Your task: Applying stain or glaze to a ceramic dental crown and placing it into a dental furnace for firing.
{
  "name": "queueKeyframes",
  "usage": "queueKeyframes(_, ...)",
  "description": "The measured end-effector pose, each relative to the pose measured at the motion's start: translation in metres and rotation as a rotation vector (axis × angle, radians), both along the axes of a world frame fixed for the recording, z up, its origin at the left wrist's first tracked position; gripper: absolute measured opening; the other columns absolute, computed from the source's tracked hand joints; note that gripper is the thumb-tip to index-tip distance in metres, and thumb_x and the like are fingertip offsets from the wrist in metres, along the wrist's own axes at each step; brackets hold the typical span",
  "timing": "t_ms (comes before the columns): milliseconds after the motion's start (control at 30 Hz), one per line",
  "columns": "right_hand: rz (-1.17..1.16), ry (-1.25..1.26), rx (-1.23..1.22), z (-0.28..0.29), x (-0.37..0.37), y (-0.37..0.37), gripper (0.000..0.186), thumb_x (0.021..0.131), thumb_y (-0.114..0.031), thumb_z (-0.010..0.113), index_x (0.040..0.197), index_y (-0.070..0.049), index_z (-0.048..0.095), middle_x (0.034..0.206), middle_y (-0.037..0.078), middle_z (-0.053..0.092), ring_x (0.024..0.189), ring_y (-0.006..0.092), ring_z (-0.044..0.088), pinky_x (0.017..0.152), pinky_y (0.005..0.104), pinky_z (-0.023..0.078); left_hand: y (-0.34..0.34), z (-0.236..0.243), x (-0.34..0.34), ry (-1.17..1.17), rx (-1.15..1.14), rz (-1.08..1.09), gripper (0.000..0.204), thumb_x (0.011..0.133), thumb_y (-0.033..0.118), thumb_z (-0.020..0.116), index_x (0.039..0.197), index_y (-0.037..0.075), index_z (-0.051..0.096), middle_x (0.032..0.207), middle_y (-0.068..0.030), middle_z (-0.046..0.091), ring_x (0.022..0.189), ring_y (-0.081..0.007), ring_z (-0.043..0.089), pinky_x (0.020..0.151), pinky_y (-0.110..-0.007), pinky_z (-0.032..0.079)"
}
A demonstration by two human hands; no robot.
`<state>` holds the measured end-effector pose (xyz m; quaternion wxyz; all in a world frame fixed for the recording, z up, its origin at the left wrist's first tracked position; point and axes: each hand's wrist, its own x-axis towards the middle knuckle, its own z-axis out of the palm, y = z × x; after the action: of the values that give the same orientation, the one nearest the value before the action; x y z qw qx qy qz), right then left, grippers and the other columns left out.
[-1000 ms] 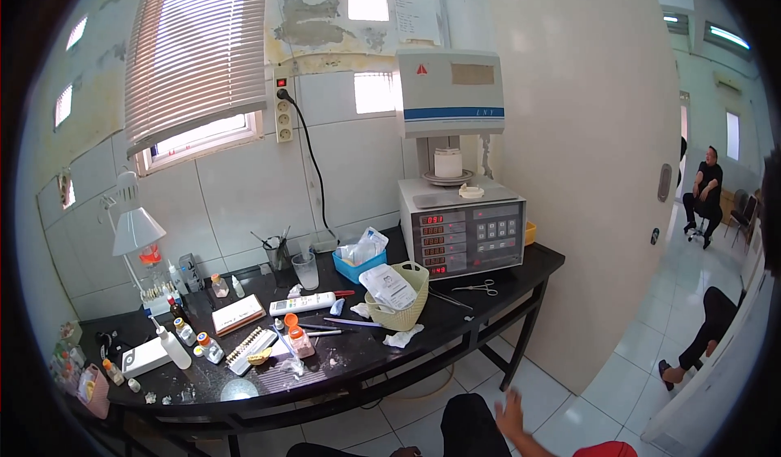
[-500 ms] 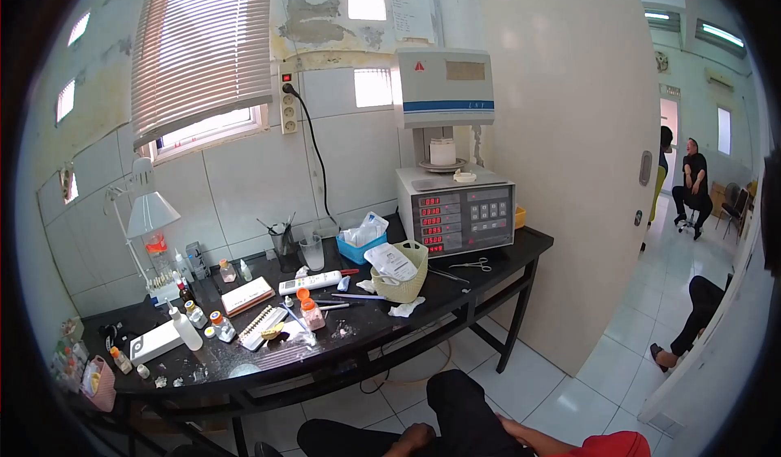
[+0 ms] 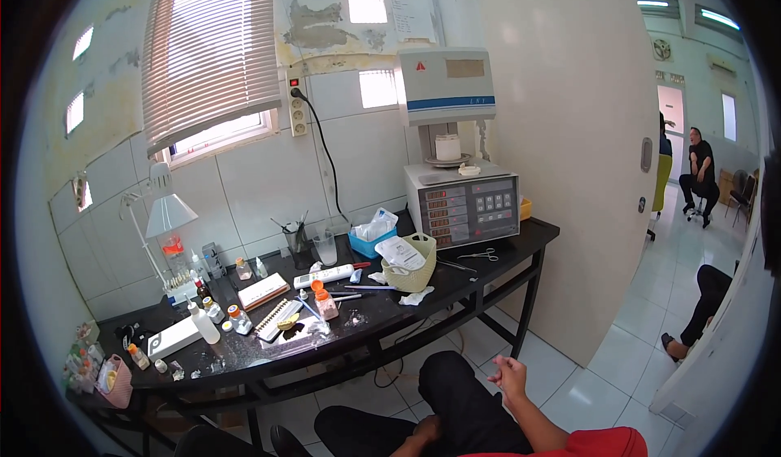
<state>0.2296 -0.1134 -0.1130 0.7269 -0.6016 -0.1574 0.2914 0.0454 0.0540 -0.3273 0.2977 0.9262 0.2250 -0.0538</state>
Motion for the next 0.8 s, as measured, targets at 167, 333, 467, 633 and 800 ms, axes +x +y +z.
queueKeyframes(167, 0.123, 0.044, -0.011, 0.001, -0.023, 0.035, 0.032, 0.103, -0.017, 0.048, 0.126, 0.003, 0.053, 0.113, 0.022, 0.064, 0.086, 0.0240, 0.072, 0.077, 0.0353, 0.057, 0.017, -0.046, -0.019, -0.053, -0.085, 0.074, 0.052, 0.093, 0.045, 0.051, 0.125, 0.005, 0.060, 0.126, -0.0220, 0.063, 0.120, -0.0383, 0.058, 0.098, -0.053, 0.045)
queueKeyframes(333, 0.606, -0.392, -0.425, -0.073, -0.032, 0.058, 0.051, 0.105, -0.035, 0.041, 0.137, 0.004, 0.049, 0.135, 0.023, 0.055, 0.124, 0.0310, 0.056, 0.104, 0.0368, 0.042, 0.006, -0.017, -0.025, -0.204, -0.254, 0.178, 0.053, 0.093, 0.045, 0.053, 0.129, 0.007, 0.057, 0.131, -0.0208, 0.059, 0.124, -0.0377, 0.054, 0.100, -0.053, 0.044)
queueKeyframes(467, 0.855, -0.301, -0.226, -0.035, -0.071, 0.072, 0.070, 0.102, -0.049, 0.044, 0.142, 0.009, 0.042, 0.146, 0.025, 0.045, 0.137, 0.0330, 0.043, 0.112, 0.0364, 0.035, 0.006, -0.010, -0.046, -0.347, -0.388, 0.320, 0.054, 0.093, 0.045, 0.055, 0.132, 0.008, 0.054, 0.134, -0.0198, 0.056, 0.126, -0.0371, 0.051, 0.101, -0.053, 0.044)
queueKeyframes(633, 0.848, -0.797, -0.155, 0.033, -0.112, 0.062, 0.072, 0.098, -0.051, 0.053, 0.143, 0.004, 0.043, 0.148, 0.028, 0.041, 0.142, 0.0342, 0.037, 0.117, 0.0388, 0.028, 0.001, -0.004, -0.067, -0.531, -0.562, 0.495, 0.057, 0.093, 0.045, 0.057, 0.136, 0.009, 0.050, 0.139, -0.0186, 0.052, 0.130, -0.0364, 0.048, 0.103, -0.053, 0.043)
queueKeyframes(800, 1.068, -0.108, 0.133, 0.062, -0.120, 0.074, 0.046, 0.098, -0.033, 0.062, 0.130, 0.000, 0.059, 0.122, 0.018, 0.064, 0.098, 0.0180, 0.069, 0.089, 0.0273, 0.053, 0.001, -0.009, -0.084, -0.714, -0.738, 0.654, 0.060, 0.092, 0.045, 0.059, 0.141, 0.011, 0.046, 0.143, -0.0174, 0.048, 0.134, -0.0358, 0.044, 0.105, -0.053, 0.042)
